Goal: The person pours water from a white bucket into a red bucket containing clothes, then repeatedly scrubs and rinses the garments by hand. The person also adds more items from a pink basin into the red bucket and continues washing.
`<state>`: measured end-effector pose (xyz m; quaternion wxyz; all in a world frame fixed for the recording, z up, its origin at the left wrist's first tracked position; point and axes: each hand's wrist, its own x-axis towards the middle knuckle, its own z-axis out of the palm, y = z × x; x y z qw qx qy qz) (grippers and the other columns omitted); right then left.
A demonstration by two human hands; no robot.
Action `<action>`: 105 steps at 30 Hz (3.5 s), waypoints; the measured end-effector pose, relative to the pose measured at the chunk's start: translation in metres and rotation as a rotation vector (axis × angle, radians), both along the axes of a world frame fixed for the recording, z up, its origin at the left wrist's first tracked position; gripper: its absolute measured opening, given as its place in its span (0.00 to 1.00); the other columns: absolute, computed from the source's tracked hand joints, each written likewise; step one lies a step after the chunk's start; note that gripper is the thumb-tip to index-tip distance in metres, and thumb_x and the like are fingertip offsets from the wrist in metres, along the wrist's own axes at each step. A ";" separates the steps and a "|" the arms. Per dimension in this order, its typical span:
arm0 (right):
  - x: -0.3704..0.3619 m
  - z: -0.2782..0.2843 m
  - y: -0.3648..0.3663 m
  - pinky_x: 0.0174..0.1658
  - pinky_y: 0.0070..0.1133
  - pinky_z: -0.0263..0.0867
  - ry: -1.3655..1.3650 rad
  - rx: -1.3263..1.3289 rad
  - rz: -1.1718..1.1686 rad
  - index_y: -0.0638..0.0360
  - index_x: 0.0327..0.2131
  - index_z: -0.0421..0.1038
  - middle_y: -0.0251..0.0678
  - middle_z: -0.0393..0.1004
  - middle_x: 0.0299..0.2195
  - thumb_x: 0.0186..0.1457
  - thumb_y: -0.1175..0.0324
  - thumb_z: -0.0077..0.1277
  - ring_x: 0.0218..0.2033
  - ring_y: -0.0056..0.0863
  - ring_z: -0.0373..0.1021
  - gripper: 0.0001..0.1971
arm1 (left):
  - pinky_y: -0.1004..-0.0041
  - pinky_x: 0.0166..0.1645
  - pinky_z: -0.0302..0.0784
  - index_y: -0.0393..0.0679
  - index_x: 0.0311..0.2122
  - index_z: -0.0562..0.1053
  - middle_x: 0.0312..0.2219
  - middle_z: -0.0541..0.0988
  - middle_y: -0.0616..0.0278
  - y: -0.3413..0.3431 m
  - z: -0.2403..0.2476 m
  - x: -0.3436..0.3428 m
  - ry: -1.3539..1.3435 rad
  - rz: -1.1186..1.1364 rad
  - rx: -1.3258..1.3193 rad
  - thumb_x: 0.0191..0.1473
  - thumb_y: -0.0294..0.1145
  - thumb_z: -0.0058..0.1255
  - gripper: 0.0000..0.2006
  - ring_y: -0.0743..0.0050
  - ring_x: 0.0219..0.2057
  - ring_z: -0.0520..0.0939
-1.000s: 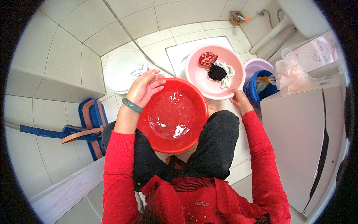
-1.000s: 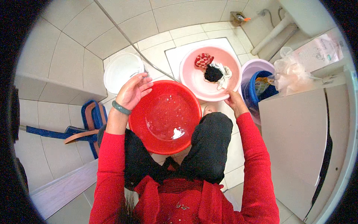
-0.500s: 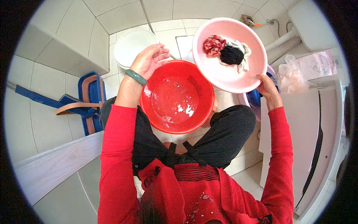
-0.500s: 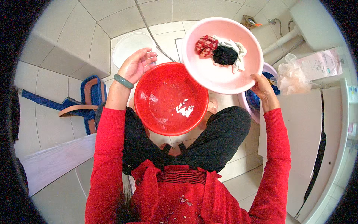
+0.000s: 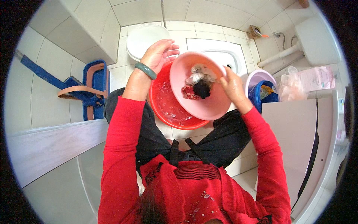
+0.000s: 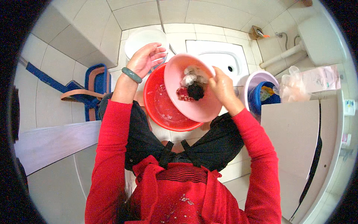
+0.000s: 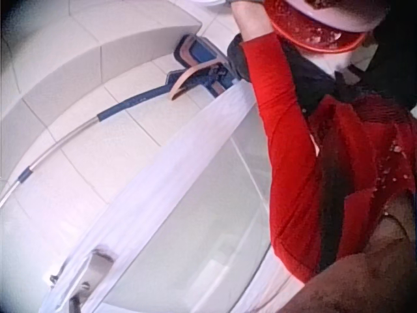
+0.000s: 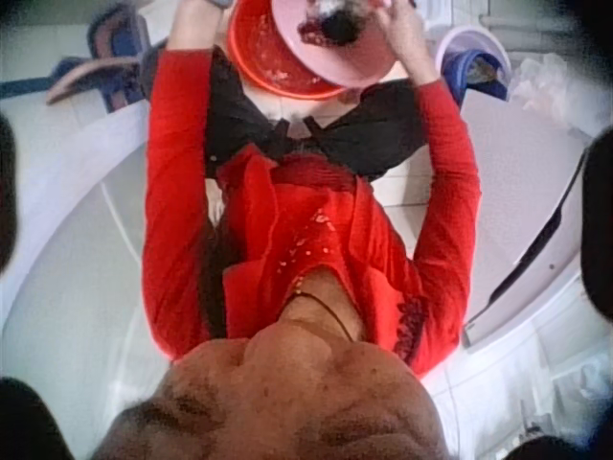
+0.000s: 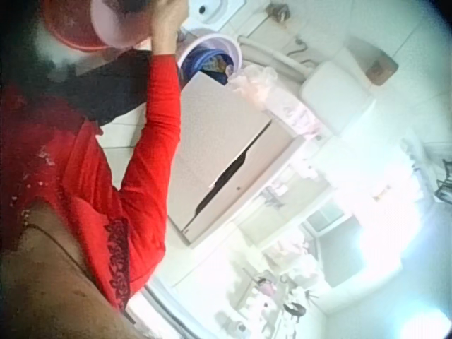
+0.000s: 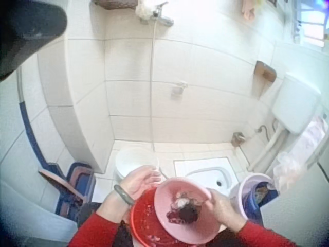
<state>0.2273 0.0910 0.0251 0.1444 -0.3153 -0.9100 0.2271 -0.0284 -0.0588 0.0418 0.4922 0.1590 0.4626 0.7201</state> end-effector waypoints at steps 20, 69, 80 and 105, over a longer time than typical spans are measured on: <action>-0.021 0.027 -0.041 0.27 0.21 0.64 0.323 0.606 0.366 0.55 0.35 0.70 0.32 0.74 0.41 0.38 0.80 0.48 0.21 0.26 0.66 0.16 | 0.73 0.41 0.71 0.39 0.44 0.66 0.37 0.74 0.56 -0.013 0.006 -0.006 0.102 0.114 -0.023 0.56 0.36 0.43 0.14 0.70 0.39 0.75; -0.011 -0.113 -0.032 0.40 0.30 0.64 0.114 -0.206 -0.145 0.54 0.49 0.62 0.48 0.71 0.37 0.44 0.77 0.47 0.35 0.44 0.70 0.24 | 0.82 0.35 0.73 0.38 0.40 0.69 0.31 0.75 0.60 0.008 -0.004 0.009 0.261 0.039 -0.069 0.56 0.33 0.43 0.11 0.78 0.32 0.76; 0.014 -0.079 0.026 0.42 0.21 0.65 0.445 -0.755 -0.278 0.65 0.45 0.64 0.39 0.72 0.38 0.48 0.79 0.41 0.37 0.28 0.70 0.18 | 0.79 0.37 0.71 0.37 0.40 0.69 0.32 0.76 0.59 -0.002 0.002 0.004 0.308 0.078 -0.095 0.55 0.35 0.44 0.13 0.75 0.33 0.76; 0.024 -0.041 0.002 0.49 0.21 0.61 0.918 -0.608 -0.414 0.68 0.49 0.61 0.42 0.68 0.44 0.45 0.81 0.39 0.45 0.29 0.66 0.23 | 0.80 0.36 0.73 0.41 0.41 0.68 0.33 0.76 0.60 -0.007 0.004 -0.013 0.251 0.167 -0.075 0.56 0.35 0.44 0.10 0.76 0.34 0.77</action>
